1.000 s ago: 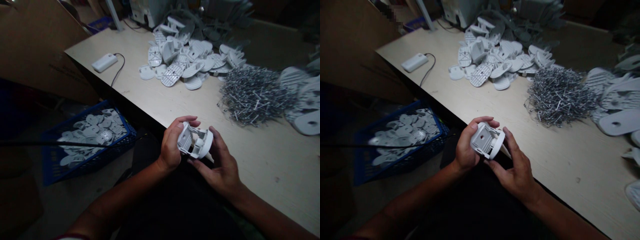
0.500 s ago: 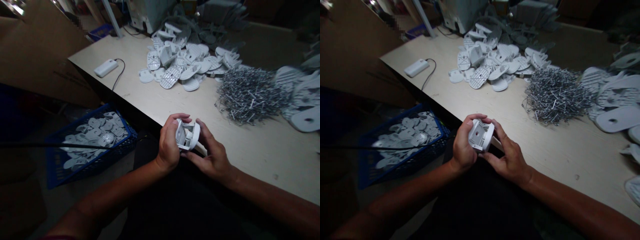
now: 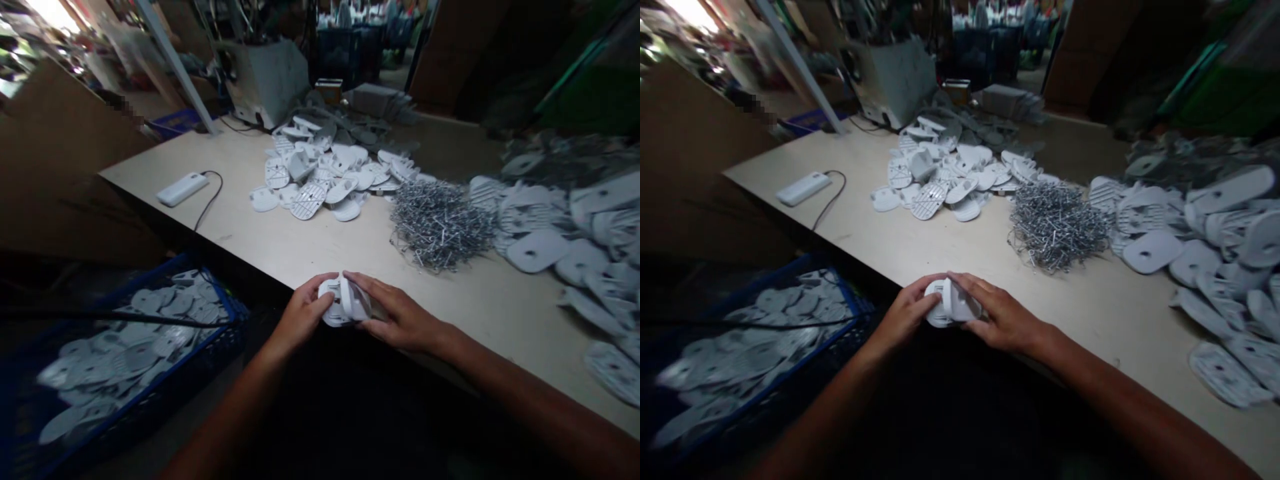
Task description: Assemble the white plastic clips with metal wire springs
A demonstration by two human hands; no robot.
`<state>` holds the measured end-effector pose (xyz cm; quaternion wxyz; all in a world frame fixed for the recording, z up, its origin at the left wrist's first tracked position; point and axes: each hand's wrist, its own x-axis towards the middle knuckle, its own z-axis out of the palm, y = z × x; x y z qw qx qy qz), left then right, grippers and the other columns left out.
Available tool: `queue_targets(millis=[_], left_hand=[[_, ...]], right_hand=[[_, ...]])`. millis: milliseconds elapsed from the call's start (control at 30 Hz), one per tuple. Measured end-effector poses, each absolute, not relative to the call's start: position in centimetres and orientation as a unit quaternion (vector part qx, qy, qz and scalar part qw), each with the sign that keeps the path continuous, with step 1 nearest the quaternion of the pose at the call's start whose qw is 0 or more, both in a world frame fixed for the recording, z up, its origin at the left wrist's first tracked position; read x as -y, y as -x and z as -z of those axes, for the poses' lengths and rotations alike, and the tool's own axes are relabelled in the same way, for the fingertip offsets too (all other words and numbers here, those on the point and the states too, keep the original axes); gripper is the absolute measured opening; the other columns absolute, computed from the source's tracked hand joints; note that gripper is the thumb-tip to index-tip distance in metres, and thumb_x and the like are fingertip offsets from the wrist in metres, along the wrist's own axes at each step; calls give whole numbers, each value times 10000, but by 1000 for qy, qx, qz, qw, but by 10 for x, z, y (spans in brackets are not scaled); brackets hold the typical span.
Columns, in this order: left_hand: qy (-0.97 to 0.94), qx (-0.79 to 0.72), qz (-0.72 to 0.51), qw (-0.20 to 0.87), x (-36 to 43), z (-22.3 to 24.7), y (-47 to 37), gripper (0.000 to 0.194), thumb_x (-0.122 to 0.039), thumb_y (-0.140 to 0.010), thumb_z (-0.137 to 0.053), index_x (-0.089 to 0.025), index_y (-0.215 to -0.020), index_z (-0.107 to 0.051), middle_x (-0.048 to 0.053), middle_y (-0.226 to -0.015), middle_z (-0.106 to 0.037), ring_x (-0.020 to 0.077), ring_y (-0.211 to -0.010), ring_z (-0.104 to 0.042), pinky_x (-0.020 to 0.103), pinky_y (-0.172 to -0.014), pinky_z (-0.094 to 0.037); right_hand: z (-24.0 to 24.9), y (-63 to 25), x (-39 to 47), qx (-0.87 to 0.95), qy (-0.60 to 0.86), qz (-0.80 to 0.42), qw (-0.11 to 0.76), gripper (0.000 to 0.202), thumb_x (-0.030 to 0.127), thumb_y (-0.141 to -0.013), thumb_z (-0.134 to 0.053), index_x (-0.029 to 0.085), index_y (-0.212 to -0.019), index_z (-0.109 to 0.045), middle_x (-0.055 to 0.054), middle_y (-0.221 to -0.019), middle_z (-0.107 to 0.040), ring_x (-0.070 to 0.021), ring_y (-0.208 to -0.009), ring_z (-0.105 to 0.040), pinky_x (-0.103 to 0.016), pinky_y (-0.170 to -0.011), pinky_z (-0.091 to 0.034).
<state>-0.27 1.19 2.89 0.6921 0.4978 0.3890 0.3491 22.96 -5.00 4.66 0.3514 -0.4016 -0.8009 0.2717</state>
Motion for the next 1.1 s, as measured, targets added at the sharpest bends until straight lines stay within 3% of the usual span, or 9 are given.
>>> queue_targets(millis=[100,167,300,400,533,700,867,933,1100], left_hand=[[-467,-414,-395,674,-34,-23,-10,572,-324,-755,-810,-158,-1282,-660,70,-982,-796,229,-863,-756,283,-713,-557],[-432,-451,-445,643,-45,-18,-17,612,-322,-726,-821,-166,-1281,-618,79,-1015,-789,240,-903,-767,292,-718,-584],[-433,-469,-466,613,-52,-13,-18,681,-355,-750,-827,-196,-1349,-545,92,-1106,-767,253,-969,-771,351,-762,-649],[-508,-482,-415,581,-49,-16,-8,663,-472,-842,-781,-195,-1386,-523,41,-956,-745,226,-844,-768,336,-717,-643],[-628,-508,-314,499,-50,-23,4,613,-591,-919,-693,-211,-1372,-532,-35,-731,-671,200,-585,-694,305,-578,-561],[-715,-490,-225,444,-54,-28,-3,534,-604,-934,-658,-219,-1292,-566,-20,-703,-692,221,-583,-688,297,-563,-480],[-753,-494,-182,394,-57,-31,-19,548,-639,-929,-630,-218,-1274,-570,-10,-734,-690,236,-640,-691,302,-596,-448],[-765,-503,-160,368,-59,-32,-20,569,-612,-916,-637,-213,-1315,-564,-2,-771,-697,236,-668,-690,309,-620,-448],[-778,-522,-115,329,-74,-39,-17,625,-534,-886,-641,-211,-1413,-553,39,-915,-740,247,-768,-716,331,-709,-480]], right_hand=[[-49,-234,46,775,481,-183,366,776,258,-991,-740,301,-1689,-407,-119,-1642,-504,-310,-1514,-481,-555,-1251,-424],[-50,-240,50,737,539,-113,393,659,286,-1007,-730,271,-1629,-511,-120,-1577,-578,-303,-1450,-559,-535,-1229,-469],[-50,-271,68,651,620,-6,439,368,336,-1042,-669,241,-1394,-724,-98,-1280,-763,-294,-1139,-744,-508,-1041,-617],[-49,-307,80,596,669,35,442,279,387,-1034,-672,221,-1225,-790,-87,-1113,-793,-275,-915,-765,-452,-859,-651],[-48,-363,83,533,721,96,433,333,451,-991,-703,184,-1160,-807,-101,-1020,-793,-274,-806,-741,-424,-770,-610],[-47,-401,62,541,735,79,402,450,496,-955,-710,140,-1216,-797,-133,-1073,-783,-260,-787,-714,-397,-732,-569],[-53,-401,35,597,712,79,362,301,389,-967,-629,168,-997,-831,-125,-978,-784,-276,-866,-711,-409,-810,-537],[-57,-407,29,589,703,40,397,281,413,-940,-648,196,-906,-823,-94,-896,-783,-255,-796,-701,-383,-751,-526],[-58,-439,20,407,678,-131,598,442,623,-735,-782,185,-784,-750,-27,-586,-646,-195,-508,-572,-301,-476,-419]])
